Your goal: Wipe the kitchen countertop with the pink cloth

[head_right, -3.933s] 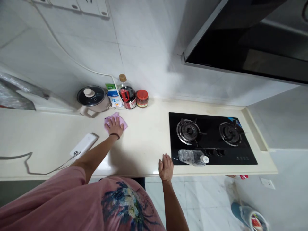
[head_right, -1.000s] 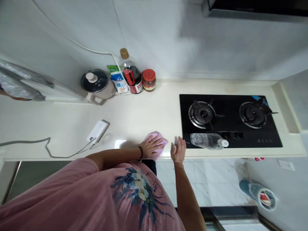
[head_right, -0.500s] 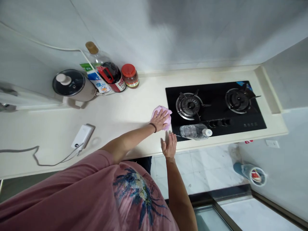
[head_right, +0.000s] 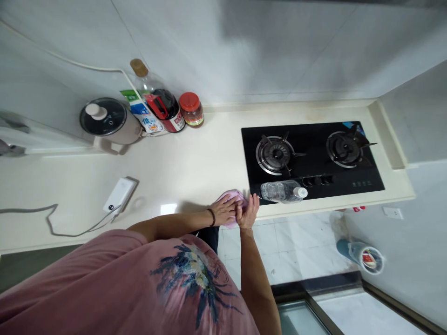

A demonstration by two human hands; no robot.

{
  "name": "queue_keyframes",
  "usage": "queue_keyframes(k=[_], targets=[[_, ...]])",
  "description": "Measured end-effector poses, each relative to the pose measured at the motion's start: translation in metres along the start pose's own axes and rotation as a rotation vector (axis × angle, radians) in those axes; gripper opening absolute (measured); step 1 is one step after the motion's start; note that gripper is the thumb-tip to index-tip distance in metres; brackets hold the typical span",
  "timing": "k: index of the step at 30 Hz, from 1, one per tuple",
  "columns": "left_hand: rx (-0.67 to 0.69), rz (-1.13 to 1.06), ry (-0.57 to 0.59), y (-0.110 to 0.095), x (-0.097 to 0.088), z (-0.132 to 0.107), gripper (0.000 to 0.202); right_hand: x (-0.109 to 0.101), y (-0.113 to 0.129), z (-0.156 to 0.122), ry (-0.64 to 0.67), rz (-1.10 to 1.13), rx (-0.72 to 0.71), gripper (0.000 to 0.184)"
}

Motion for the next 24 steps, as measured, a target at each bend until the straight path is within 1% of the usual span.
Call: queue_keyframes(k=[3,6,8,11,13,14,16,18,21,24], targets=[[0.024,0.008,-0.032,0.002,0.008,-0.042,0.057,0.0,0.0,0.001,-0.001,0.0,-0.017,0.076],[-0.02,-0.004,-0.093,0.018,0.014,-0.092,0.059,0.0,0.002,0.003,0.008,-0.027,-0.01,0.075],[-0.111,-0.03,-0.108,0.035,0.015,-0.126,0.056,0.001,0.003,0.005,0.013,-0.046,0.006,0.072],[-0.313,-0.086,-0.026,0.065,0.012,-0.173,0.055,0.003,0.004,0.006,0.019,-0.061,0.019,0.069],[-0.447,-0.107,0.034,0.081,0.009,-0.195,0.057,0.004,0.004,0.007,0.028,-0.061,0.024,0.068],[-0.493,-0.11,0.046,0.086,0.008,-0.202,0.058,0.004,0.004,0.007,0.034,-0.058,0.026,0.068],[-0.543,-0.108,0.042,0.091,0.005,-0.208,0.06,0.005,0.004,0.008,0.045,-0.05,0.032,0.068],[-0.553,-0.104,0.027,0.089,0.002,-0.201,0.06,0.005,0.004,0.008,0.051,-0.044,0.037,0.068],[-0.521,-0.097,-0.002,0.085,-0.004,-0.176,0.06,0.006,0.003,0.008,0.05,-0.052,0.031,0.067],[-0.457,-0.085,-0.04,0.084,-0.013,-0.14,0.059,0.006,0.001,0.009,0.053,-0.077,0.015,0.067]])
Point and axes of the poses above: each hand's wrist, its own z-axis towards the middle knuckle, its own x-axis out of the palm, y = z × x, the point moved 1 cm from there along z, towards the middle knuckle, and after that the axes turned 12 degrees about y, right-handed, at the moved point
